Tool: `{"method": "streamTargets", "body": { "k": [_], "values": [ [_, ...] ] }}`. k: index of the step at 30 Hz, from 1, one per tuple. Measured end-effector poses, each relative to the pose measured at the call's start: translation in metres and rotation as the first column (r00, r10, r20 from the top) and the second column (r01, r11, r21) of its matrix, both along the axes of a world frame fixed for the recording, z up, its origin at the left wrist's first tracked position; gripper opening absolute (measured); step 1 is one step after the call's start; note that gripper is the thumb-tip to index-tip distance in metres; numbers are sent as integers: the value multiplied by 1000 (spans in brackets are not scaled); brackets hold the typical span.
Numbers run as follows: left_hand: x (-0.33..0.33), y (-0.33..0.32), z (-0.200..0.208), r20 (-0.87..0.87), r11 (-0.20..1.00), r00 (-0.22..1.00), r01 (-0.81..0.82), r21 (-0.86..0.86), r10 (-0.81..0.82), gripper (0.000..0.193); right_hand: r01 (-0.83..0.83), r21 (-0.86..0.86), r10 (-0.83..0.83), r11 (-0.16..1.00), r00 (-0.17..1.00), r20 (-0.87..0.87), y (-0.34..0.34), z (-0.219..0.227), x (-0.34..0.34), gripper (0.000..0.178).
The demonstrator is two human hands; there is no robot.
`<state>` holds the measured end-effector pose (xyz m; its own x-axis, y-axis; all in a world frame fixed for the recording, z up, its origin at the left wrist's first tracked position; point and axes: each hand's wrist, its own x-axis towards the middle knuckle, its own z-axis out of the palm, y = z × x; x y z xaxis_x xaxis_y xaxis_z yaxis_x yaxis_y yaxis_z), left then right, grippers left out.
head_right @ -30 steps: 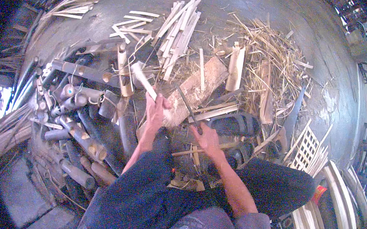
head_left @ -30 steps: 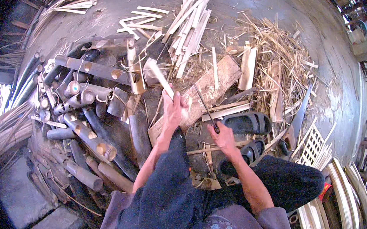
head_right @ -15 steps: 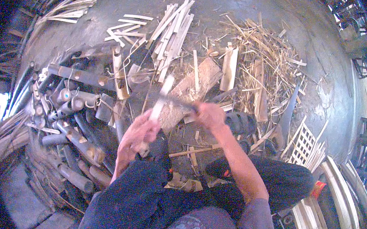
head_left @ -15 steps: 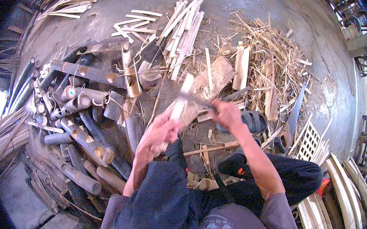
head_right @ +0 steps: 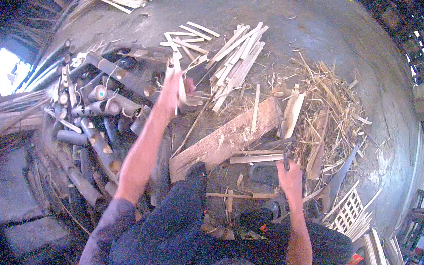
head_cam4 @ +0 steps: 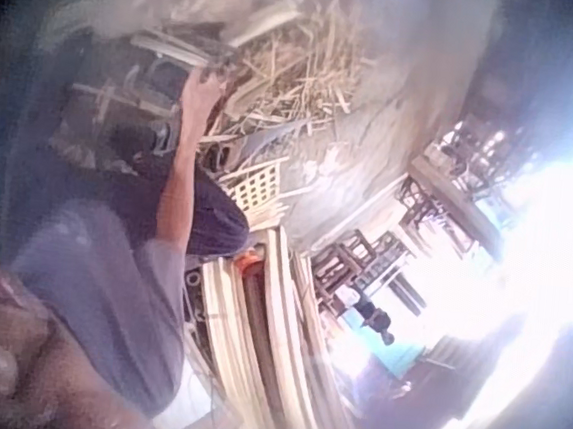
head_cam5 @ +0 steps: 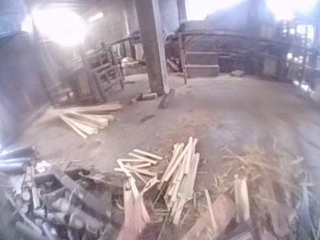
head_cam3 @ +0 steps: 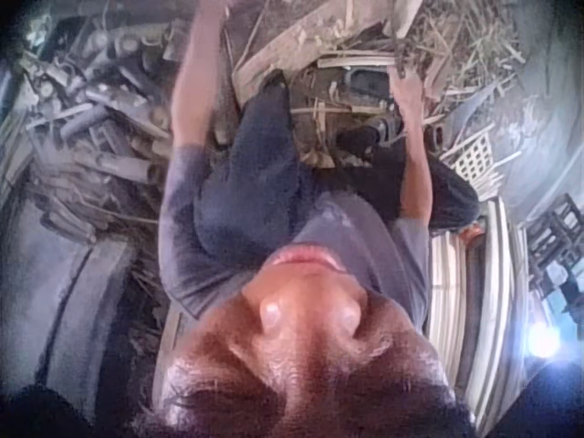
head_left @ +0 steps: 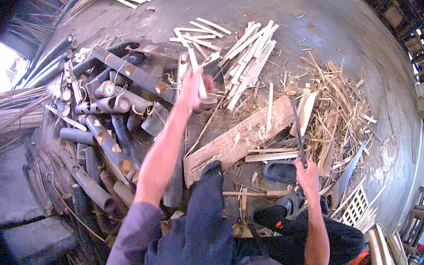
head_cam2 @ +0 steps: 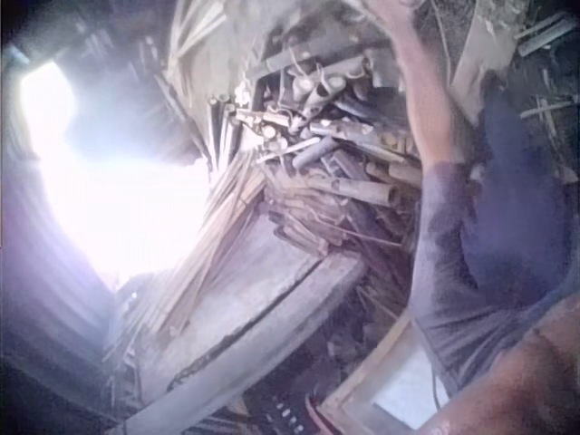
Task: The person sits on the floor and uses a knife to shave thin strips from a small piece of wood. The person repeatedly holds the wood and shaves it, then drops the shavings onto the floor.
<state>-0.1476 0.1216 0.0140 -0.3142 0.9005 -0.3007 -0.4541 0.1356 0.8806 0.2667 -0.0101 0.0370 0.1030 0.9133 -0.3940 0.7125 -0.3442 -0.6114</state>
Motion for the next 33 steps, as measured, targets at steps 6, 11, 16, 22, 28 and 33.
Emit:
{"method": "streamTargets", "body": {
  "k": [6,11,16,22,28,33],
  "values": [
    [-65,47,-40,-853,949,445,-271,163,274,44,-83,26,82,996,996,30,-56,-63,-11,39],
    [37,-55,-65,-810,980,567,196,-40,-147,35,-86,-243,17,966,962,-271,-87,-44,-44,37],
    [94,-95,-92,-848,959,509,284,1,-150,26,-237,-383,110,893,939,-327,-108,-43,-82,46],
    [174,-98,-74,-916,769,234,629,-113,-326,22,-301,-227,243,926,937,-250,-131,-74,-87,52],
    [220,-136,-146,-879,578,-475,707,-407,-37,37,-347,-156,325,925,934,-149,-146,-112,-91,58],
    [230,-129,-159,-837,629,-547,653,-423,5,40,-339,-211,304,917,935,-181,-151,-126,-86,57]
  ]
}}
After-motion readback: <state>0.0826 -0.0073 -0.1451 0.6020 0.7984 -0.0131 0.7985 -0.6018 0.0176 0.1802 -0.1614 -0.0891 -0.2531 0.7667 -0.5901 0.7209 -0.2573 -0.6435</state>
